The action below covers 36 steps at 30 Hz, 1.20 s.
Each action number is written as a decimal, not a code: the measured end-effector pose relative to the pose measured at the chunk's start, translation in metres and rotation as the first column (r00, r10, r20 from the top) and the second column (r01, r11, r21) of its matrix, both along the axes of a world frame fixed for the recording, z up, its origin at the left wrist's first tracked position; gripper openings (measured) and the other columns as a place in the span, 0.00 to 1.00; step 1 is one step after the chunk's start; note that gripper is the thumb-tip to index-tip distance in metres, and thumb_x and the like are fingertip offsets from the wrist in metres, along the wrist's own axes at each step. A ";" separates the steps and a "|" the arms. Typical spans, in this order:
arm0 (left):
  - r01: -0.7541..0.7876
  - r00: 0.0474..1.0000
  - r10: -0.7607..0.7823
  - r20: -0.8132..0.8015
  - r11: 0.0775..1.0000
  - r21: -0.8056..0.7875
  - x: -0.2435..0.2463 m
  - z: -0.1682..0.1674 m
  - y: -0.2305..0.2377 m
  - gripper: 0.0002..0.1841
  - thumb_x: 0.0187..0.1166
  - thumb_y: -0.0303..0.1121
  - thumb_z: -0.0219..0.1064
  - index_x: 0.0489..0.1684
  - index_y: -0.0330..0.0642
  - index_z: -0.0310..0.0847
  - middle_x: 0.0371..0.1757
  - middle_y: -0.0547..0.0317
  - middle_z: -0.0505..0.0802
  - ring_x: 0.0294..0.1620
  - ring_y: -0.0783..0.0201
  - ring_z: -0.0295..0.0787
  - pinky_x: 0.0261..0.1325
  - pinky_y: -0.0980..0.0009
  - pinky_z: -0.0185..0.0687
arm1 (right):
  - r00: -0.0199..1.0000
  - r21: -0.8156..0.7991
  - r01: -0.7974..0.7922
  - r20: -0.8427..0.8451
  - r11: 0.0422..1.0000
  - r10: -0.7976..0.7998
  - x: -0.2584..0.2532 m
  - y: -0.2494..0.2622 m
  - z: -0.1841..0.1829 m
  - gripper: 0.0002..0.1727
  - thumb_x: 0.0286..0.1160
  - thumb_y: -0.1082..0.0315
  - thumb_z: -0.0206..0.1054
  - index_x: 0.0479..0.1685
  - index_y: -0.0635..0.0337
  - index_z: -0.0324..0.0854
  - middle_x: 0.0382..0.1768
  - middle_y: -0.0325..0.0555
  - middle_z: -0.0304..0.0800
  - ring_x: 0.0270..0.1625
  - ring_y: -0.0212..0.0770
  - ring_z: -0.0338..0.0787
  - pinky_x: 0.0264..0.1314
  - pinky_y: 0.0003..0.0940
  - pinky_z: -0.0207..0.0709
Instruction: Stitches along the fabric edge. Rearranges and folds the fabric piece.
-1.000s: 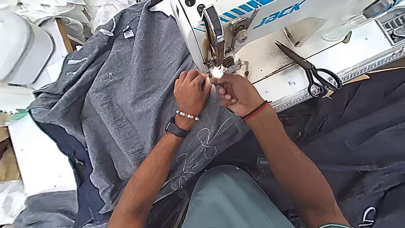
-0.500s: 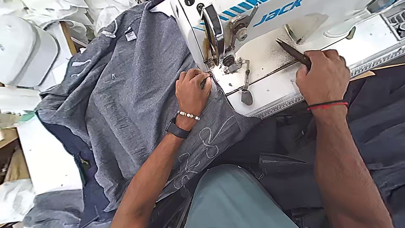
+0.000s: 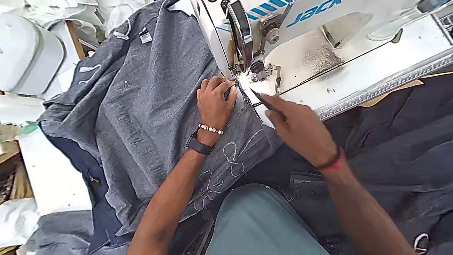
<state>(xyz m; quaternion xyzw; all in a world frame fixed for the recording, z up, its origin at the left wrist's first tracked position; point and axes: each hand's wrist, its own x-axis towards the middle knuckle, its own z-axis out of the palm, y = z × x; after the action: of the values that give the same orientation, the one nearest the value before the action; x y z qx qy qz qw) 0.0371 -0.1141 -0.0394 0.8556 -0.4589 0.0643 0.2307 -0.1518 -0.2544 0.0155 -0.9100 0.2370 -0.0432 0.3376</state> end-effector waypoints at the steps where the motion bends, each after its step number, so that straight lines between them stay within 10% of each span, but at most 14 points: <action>1: 0.002 1.000 -0.002 0.000 1.000 -0.004 0.000 -0.001 0.001 0.11 0.83 0.38 0.64 0.49 0.48 0.94 0.61 0.54 0.91 0.64 0.47 0.83 0.61 0.47 0.75 | 1.000 -0.028 -0.008 -0.019 1.000 0.007 0.009 0.007 -0.005 0.24 0.89 0.58 0.58 0.82 0.40 0.78 0.47 0.48 0.94 0.39 0.50 0.93 0.35 0.56 0.83; 20: 0.002 0.999 -0.002 -0.032 1.000 -0.012 0.001 0.001 0.001 0.11 0.83 0.36 0.65 0.49 0.47 0.94 0.60 0.55 0.92 0.64 0.47 0.83 0.61 0.47 0.75 | 0.998 0.011 0.053 -0.040 0.999 -0.052 0.032 0.027 -0.019 0.24 0.91 0.58 0.56 0.84 0.44 0.75 0.33 0.50 0.91 0.27 0.50 0.88 0.24 0.51 0.78; 36: -0.001 1.000 0.001 -0.022 1.000 -0.005 0.001 0.000 0.002 0.11 0.83 0.37 0.64 0.49 0.47 0.94 0.60 0.54 0.91 0.64 0.47 0.83 0.61 0.48 0.75 | 0.998 0.024 0.060 -0.014 0.998 -0.060 0.030 0.028 -0.024 0.24 0.91 0.58 0.56 0.84 0.43 0.76 0.41 0.49 0.94 0.34 0.49 0.90 0.32 0.52 0.80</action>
<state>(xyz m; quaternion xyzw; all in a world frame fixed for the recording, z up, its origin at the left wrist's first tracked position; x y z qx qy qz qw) 0.0382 -0.1122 -0.0397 0.8560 -0.4557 0.0561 0.2376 -0.1220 -0.2263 -0.0084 -0.8986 0.2667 -0.0446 0.3456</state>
